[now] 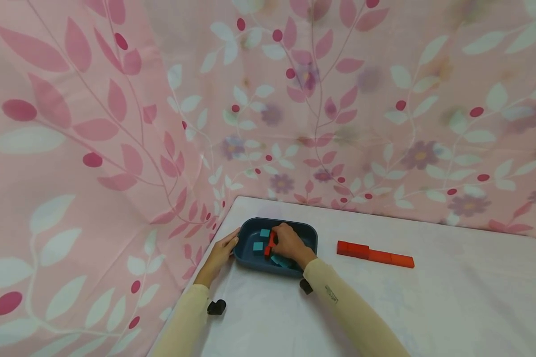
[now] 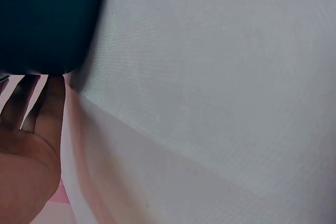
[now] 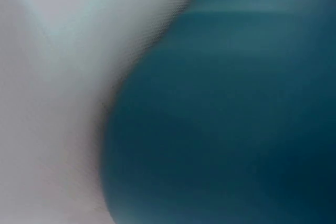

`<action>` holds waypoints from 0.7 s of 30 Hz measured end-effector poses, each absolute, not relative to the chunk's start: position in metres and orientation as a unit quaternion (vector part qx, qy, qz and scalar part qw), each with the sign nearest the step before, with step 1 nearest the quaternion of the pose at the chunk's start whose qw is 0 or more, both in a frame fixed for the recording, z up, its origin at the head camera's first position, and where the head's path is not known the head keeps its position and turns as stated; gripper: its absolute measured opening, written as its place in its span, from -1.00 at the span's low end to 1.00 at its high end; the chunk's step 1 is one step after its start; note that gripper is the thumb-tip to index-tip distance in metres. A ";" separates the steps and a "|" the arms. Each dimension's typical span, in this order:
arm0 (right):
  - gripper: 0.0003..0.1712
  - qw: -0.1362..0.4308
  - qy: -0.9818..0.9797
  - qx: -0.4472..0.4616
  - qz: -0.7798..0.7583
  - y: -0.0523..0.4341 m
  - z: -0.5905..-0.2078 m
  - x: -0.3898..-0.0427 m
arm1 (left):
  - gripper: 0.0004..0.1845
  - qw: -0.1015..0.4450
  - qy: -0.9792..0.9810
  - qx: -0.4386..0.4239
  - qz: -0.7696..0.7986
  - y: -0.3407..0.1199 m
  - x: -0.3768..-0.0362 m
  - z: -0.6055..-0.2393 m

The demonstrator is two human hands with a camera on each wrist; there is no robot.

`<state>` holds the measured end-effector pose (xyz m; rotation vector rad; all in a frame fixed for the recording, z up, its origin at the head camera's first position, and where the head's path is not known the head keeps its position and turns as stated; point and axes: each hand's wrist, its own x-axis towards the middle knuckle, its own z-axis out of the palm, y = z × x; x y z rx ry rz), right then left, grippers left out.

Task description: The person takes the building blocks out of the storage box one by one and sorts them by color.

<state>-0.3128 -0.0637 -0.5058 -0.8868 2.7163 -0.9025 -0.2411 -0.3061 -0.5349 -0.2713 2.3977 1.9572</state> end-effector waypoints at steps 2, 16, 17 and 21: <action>-0.17 0.068 0.906 -0.291 -0.299 -0.061 -0.508 -0.312 | -0.54 0.020 0.773 -0.089 0.628 -0.306 -0.240 -0.536; -0.18 0.074 0.897 -0.248 -0.358 -0.042 -0.507 -0.313 | -0.55 0.015 0.780 -0.079 0.621 -0.308 -0.242 -0.532; -0.19 0.069 0.896 -0.252 -0.360 -0.040 -0.507 -0.313 | -0.55 0.015 0.779 -0.079 0.621 -0.307 -0.242 -0.532; -0.23 0.050 0.888 -0.266 -0.371 -0.029 -0.506 -0.312 | -0.54 0.012 0.780 -0.078 0.620 -0.307 -0.242 -0.534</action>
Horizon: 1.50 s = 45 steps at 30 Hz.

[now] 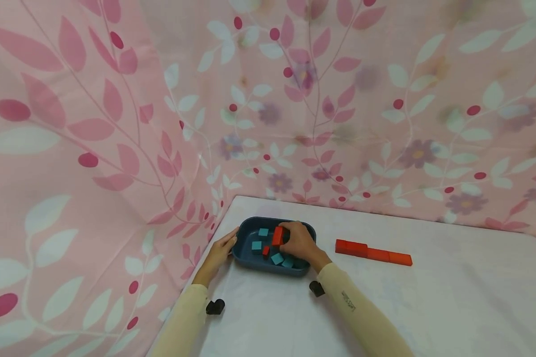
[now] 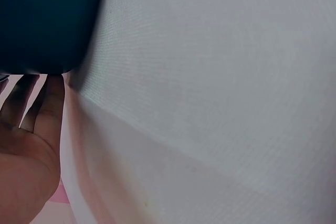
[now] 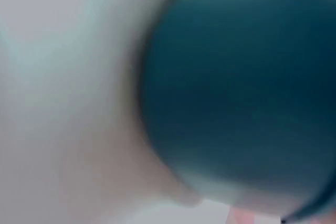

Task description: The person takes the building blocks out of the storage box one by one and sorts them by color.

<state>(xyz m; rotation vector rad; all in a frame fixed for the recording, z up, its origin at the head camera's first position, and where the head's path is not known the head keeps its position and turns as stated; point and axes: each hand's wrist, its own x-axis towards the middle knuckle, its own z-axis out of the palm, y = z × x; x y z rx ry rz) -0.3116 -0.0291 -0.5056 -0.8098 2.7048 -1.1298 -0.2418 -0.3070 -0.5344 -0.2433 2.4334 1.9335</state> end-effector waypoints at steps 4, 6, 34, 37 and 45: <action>-0.23 0.052 0.883 -0.275 -0.378 -0.015 -0.501 -0.310 | -0.54 0.011 0.782 -0.077 0.618 -0.307 -0.242 -0.536; -0.19 0.055 0.882 -0.273 -0.381 -0.008 -0.498 -0.308 | -0.54 0.013 0.781 -0.074 0.621 -0.307 -0.242 -0.536; -0.19 0.006 0.903 -0.225 -0.366 0.141 -0.477 -0.280 | -0.53 0.026 0.779 -0.080 0.621 -0.307 -0.240 -0.534; -0.22 -0.002 0.905 -0.217 -0.365 0.160 -0.483 -0.277 | -0.53 0.027 0.779 -0.082 0.621 -0.308 -0.240 -0.534; -0.24 -0.004 0.916 -0.186 -0.355 0.211 -0.493 -0.269 | -0.54 0.023 0.774 -0.080 0.627 -0.306 -0.242 -0.535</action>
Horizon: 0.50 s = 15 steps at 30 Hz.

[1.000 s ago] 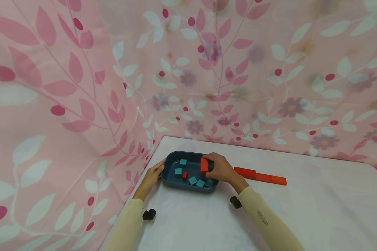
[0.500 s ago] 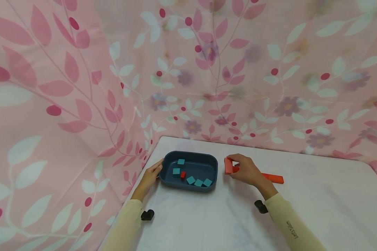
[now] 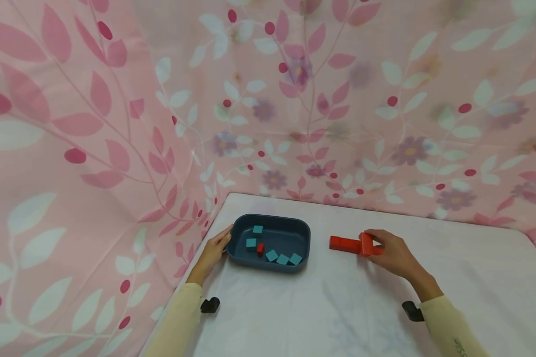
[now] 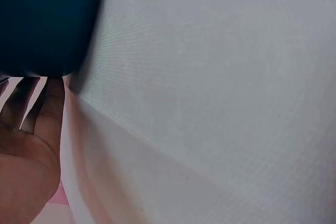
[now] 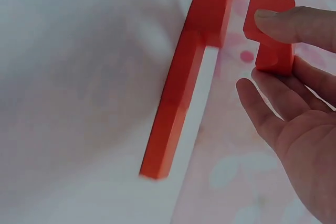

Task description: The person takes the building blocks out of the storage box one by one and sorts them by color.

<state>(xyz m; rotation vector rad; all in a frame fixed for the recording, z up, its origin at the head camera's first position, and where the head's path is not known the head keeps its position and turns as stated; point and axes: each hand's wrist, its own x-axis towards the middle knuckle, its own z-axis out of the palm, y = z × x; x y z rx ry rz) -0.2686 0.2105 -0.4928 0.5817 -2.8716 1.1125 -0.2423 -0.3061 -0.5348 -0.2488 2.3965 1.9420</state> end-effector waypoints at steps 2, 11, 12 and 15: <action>-0.23 -0.003 -0.921 0.172 0.348 0.225 -0.494 -0.265 | -0.54 0.025 0.775 -0.076 0.627 -0.305 -0.242 -0.535; -0.17 -0.027 -0.938 0.134 0.317 0.278 -0.500 -0.257 | -0.54 0.022 0.773 -0.070 0.630 -0.306 -0.243 -0.537; -0.16 -0.029 -0.940 0.131 0.313 0.282 -0.501 -0.258 | -0.54 0.021 0.774 -0.071 0.629 -0.306 -0.244 -0.537; -0.12 -0.034 -0.945 0.123 0.301 0.294 -0.506 -0.261 | -0.54 0.020 0.776 -0.074 0.626 -0.308 -0.243 -0.536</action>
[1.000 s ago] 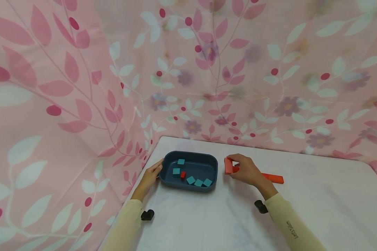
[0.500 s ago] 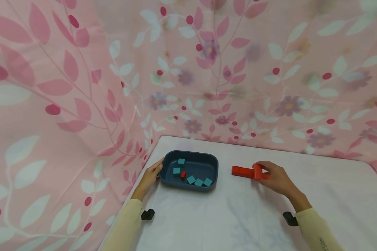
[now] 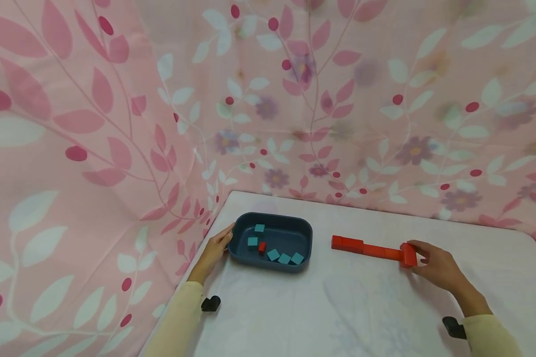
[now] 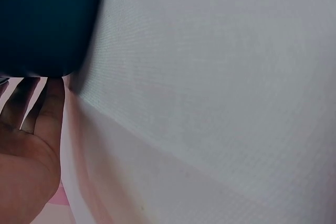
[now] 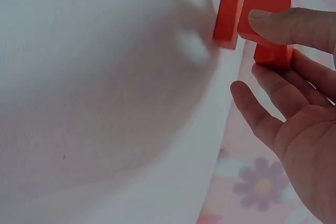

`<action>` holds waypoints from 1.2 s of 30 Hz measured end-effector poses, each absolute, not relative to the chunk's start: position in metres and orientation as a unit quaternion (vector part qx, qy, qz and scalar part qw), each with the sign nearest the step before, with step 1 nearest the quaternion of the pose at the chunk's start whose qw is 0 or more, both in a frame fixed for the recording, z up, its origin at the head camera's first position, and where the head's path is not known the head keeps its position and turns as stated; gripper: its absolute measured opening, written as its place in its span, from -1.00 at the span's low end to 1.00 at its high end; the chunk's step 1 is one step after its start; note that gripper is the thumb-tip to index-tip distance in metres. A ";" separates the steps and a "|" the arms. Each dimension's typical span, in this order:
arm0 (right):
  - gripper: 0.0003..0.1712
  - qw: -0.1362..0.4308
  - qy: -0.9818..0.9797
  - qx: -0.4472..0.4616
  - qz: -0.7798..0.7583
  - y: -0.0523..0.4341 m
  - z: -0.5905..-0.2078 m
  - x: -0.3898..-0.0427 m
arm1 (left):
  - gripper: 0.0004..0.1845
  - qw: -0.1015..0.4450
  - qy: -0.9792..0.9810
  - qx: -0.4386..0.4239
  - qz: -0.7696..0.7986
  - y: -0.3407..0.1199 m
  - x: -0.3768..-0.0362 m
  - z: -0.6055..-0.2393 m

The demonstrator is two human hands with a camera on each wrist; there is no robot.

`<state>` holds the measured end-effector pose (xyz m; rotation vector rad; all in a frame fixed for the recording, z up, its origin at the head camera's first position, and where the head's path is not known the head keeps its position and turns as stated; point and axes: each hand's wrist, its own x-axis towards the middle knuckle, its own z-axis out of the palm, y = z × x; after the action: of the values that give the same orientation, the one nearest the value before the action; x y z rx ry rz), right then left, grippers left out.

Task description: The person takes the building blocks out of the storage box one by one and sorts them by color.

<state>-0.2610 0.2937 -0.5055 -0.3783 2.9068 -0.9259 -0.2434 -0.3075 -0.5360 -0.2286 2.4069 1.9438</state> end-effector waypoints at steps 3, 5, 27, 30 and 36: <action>-0.09 0.034 0.948 -0.116 -0.293 0.303 -0.510 -0.264 | -0.54 0.021 0.774 -0.079 0.628 -0.307 -0.243 -0.536; -0.09 0.037 0.950 -0.110 -0.291 0.307 -0.514 -0.267 | -0.54 0.022 0.774 -0.080 0.628 -0.307 -0.243 -0.536; -0.13 0.089 0.949 -0.073 -0.293 0.321 -0.531 -0.278 | -0.54 0.030 0.761 -0.083 0.643 -0.306 -0.242 -0.535; -0.13 0.098 0.949 -0.067 -0.292 0.321 -0.530 -0.279 | -0.53 0.032 0.763 -0.078 0.641 -0.307 -0.243 -0.536; -0.10 0.119 0.945 -0.048 -0.300 0.318 -0.528 -0.279 | -0.53 0.038 0.759 -0.081 0.645 -0.307 -0.242 -0.531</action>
<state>-0.2790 0.3181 -0.5276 -0.1412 2.7628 -0.8781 -0.2423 -0.3067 -0.5315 -0.2488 2.3284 1.9787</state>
